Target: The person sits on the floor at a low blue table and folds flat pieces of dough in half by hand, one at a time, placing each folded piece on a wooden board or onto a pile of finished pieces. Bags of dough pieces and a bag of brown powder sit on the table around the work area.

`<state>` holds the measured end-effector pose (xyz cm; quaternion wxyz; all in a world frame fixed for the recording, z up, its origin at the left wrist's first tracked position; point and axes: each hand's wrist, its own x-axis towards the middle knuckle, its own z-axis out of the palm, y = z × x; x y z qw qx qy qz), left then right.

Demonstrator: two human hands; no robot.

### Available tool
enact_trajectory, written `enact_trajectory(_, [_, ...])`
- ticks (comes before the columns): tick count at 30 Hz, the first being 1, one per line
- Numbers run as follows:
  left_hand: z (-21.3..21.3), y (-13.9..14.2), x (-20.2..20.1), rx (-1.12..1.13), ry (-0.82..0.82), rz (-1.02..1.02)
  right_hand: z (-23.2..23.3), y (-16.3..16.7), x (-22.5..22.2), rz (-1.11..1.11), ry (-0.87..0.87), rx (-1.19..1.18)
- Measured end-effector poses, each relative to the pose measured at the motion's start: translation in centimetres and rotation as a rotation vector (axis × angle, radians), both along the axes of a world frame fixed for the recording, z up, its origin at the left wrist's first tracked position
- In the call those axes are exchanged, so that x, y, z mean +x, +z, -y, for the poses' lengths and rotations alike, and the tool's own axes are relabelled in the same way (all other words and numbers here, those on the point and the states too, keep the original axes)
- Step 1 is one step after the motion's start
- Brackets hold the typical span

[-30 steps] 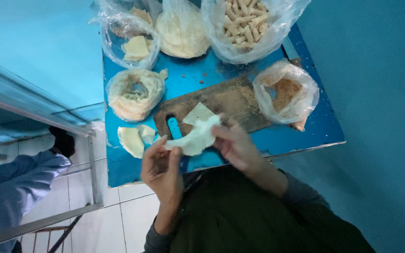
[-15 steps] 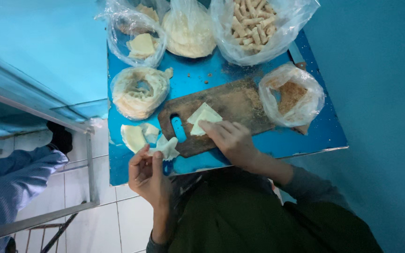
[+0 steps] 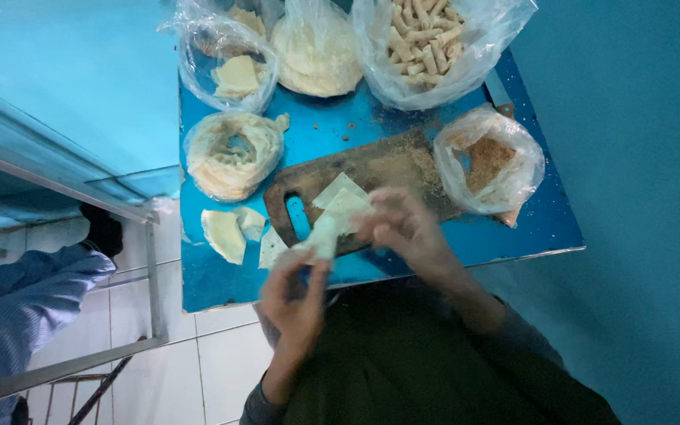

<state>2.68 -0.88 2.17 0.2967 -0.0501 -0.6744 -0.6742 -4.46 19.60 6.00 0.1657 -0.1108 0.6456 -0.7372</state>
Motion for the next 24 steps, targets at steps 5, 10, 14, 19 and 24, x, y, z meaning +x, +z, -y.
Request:
enact_trajectory(5, [-1.0,0.8,-1.5,-0.406,0.022,-0.3,0.7,-2.8,0.5,0.259,0.036,-0.406])
enact_trajectory(10, [-1.5,-0.2,-1.6,-0.167,-0.064,-0.208,0.2,-3.2,0.5,0.092,0.091,-0.34])
enact_trajectory(14, [-1.2,-1.4,-1.2,-0.031,-0.077,-0.13,1.2,-3.6,1.0,0.065,0.129,-0.389])
enact_trajectory(19, [-1.0,-2.0,-1.2,0.071,-0.122,-0.124,1.9,-5.0,0.6,-0.13,0.071,-0.361])
enact_trajectory(24, [-0.8,-2.4,-1.0,0.109,-0.131,-0.041,0.6,-5.2,0.3,-0.178,0.021,-0.189])
